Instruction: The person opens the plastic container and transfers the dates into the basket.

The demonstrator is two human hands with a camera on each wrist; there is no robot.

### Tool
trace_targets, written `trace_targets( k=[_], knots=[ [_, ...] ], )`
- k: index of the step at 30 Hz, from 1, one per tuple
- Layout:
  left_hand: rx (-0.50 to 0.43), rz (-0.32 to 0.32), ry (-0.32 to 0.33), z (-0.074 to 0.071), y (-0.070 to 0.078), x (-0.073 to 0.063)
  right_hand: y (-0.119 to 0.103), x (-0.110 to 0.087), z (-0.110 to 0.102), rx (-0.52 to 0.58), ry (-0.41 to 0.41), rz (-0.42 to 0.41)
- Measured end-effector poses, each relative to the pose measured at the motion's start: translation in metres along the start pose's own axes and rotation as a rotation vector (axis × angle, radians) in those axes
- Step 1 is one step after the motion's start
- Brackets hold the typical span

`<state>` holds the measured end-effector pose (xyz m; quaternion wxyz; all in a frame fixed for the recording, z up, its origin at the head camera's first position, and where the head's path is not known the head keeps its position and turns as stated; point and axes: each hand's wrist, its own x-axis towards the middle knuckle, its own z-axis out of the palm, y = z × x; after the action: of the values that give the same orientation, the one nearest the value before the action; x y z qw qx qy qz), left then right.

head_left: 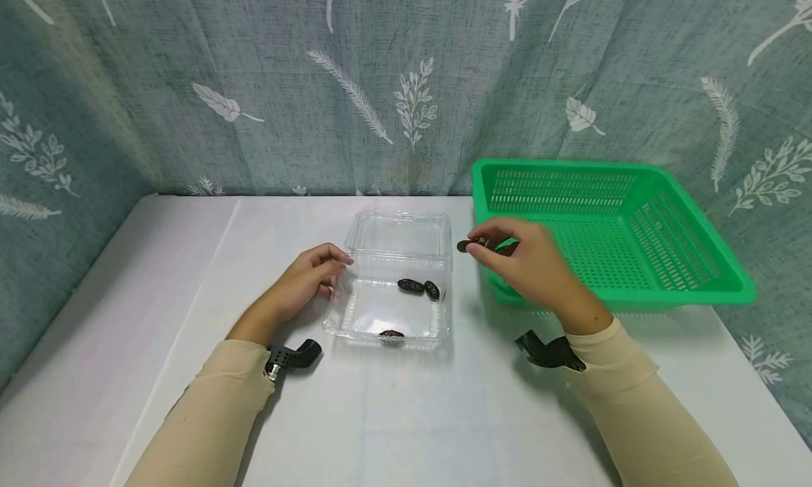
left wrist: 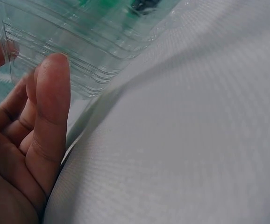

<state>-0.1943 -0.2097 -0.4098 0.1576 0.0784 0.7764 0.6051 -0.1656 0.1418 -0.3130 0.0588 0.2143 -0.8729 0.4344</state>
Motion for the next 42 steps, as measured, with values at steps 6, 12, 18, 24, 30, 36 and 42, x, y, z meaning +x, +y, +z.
trace_targets(
  k=[6, 12, 18, 24, 30, 36, 42],
  knots=[
    [0.004, -0.01, 0.002, 0.001, 0.002, 0.0, 0.012, 0.003, -0.011, -0.084, 0.104, 0.02],
    [0.002, 0.003, 0.005, 0.0, 0.002, 0.001, 0.022, 0.005, -0.023, -0.166, 0.156, 0.027],
    [0.002, -0.001, -0.003, 0.001, 0.002, 0.001, 0.03, 0.005, -0.031, -0.226, 0.087, 0.118],
    [-0.001, 0.01, 0.008, 0.001, 0.004, 0.002, 0.035, 0.006, -0.043, -0.246, -0.057, 0.259],
    [0.001, 0.001, -0.006, 0.002, 0.003, 0.001, 0.051, 0.002, -0.061, -0.182, -0.19, 0.354],
    [0.005, -0.005, 0.006, 0.001, 0.004, 0.002, 0.066, 0.003, -0.072, -0.251, -0.251, 0.392],
    [0.018, -0.007, 0.007, 0.0, 0.003, 0.0, 0.07, 0.003, -0.066, -0.32, -0.368, 0.368]
  ],
)
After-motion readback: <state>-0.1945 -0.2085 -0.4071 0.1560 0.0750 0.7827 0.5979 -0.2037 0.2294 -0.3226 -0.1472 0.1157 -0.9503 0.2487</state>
